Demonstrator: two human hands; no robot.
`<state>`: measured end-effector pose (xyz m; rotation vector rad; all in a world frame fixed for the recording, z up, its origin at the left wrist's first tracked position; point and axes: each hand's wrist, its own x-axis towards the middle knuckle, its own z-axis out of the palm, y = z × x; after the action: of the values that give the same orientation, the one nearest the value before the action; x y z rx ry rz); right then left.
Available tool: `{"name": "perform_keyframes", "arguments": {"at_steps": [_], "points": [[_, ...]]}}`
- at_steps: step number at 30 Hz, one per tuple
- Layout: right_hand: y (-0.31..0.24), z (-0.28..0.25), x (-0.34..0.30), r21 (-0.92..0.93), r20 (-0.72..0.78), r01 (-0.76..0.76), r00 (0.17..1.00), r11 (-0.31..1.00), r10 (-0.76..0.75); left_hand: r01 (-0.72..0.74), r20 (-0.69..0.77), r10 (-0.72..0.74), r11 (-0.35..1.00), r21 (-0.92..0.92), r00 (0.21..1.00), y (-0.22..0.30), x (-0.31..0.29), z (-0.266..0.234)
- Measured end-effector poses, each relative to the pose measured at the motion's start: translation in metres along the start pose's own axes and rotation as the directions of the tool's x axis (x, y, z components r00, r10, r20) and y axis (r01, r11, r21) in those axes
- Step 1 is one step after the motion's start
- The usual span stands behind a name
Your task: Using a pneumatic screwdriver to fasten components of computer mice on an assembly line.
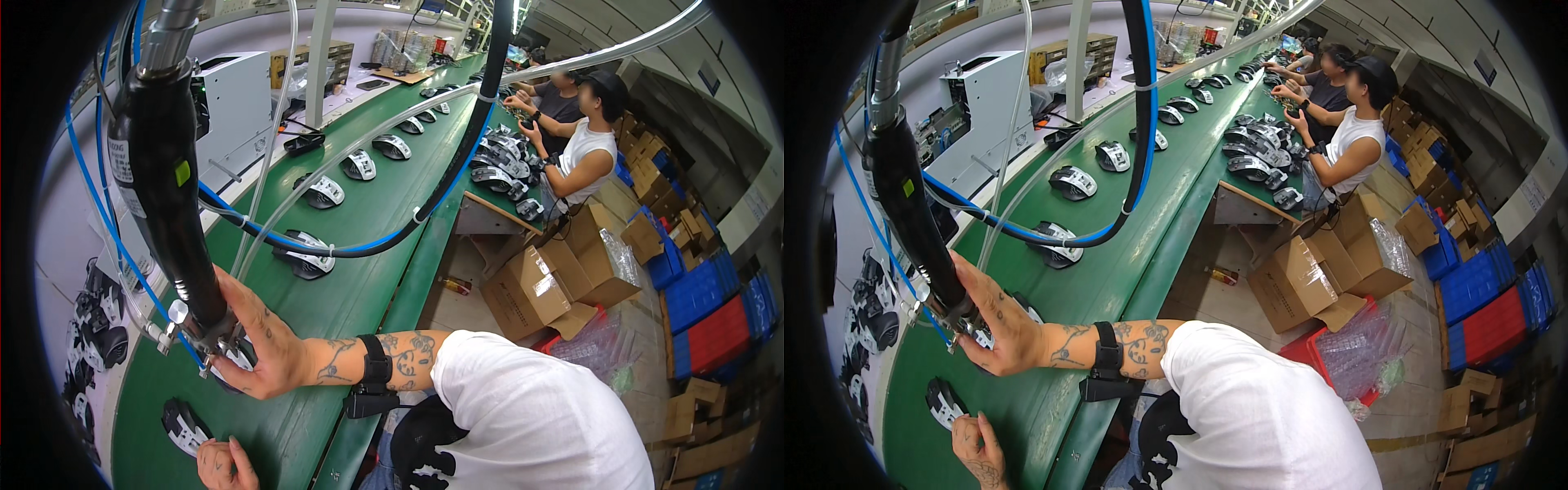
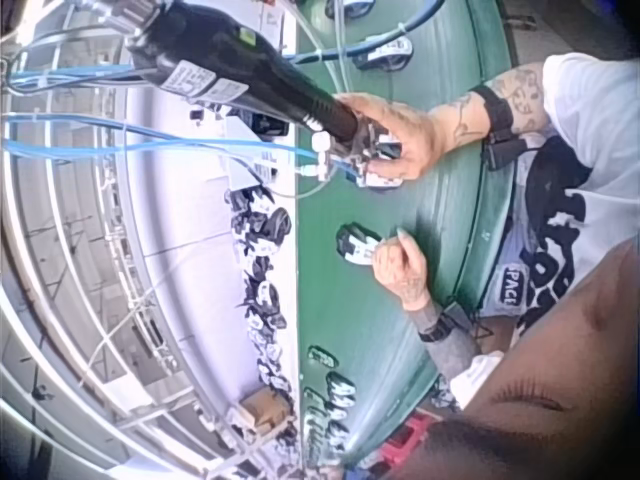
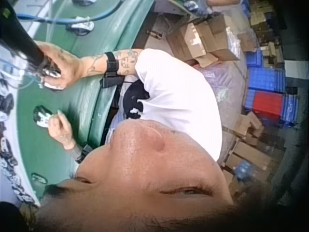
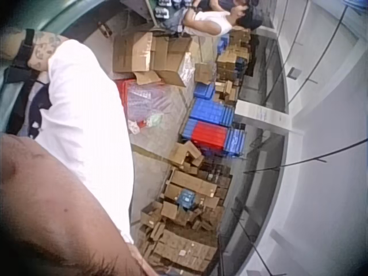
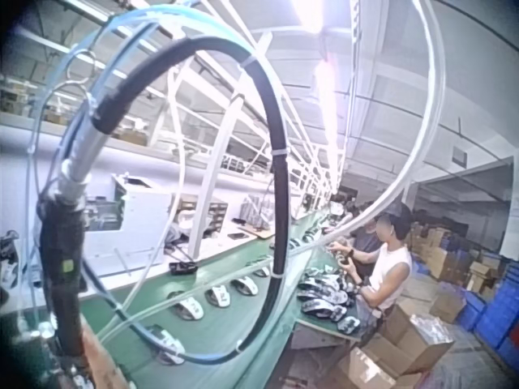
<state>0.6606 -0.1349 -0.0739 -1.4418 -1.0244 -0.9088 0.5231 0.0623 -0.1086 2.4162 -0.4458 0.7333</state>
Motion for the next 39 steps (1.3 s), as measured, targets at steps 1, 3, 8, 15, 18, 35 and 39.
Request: {"name": "perform_keyframes", "arguments": {"at_steps": [1,3,8,15,18,35,39], "points": [[0.0003,-0.0003,0.0001,-0.001,0.002,0.003,1.000,1.000,-0.003,-0.010,-0.001,0.010,1.000,-0.002,1.000,0.0010,0.0009,0.0000],[-0.0003,-0.0005,0.0005,0.000,0.005,-0.003,1.000,1.000,0.003,-0.012,0.005,0.012,1.000,0.001,1.000,0.0015,0.0013,-0.0004],[0.0002,0.0003,0.0006,0.003,0.003,0.009,1.000,1.000,-0.009,-0.024,0.022,0.024,1.000,0.005,0.999,0.0009,0.0019,-0.0010],[-0.0009,-0.0009,0.0006,-0.013,0.005,-0.003,1.000,1.000,0.003,-0.027,0.019,0.027,1.000,0.002,0.999,0.0037,0.0038,-0.0005],[-0.0007,-0.0005,0.0005,-0.007,0.007,-0.008,1.000,1.000,0.008,-0.025,0.021,0.025,1.000,0.002,0.999,0.0034,0.0035,-0.0003],[0.0012,-0.0011,0.0010,0.003,0.010,-0.006,1.000,1.000,0.006,-0.025,0.050,0.025,1.000,0.004,0.998,0.0029,0.0037,0.0002],[0.0010,0.0012,0.0016,0.000,0.000,-0.009,1.000,1.000,0.009,-0.027,0.052,0.027,1.000,0.005,0.998,0.0026,0.0046,-0.0006]]}}
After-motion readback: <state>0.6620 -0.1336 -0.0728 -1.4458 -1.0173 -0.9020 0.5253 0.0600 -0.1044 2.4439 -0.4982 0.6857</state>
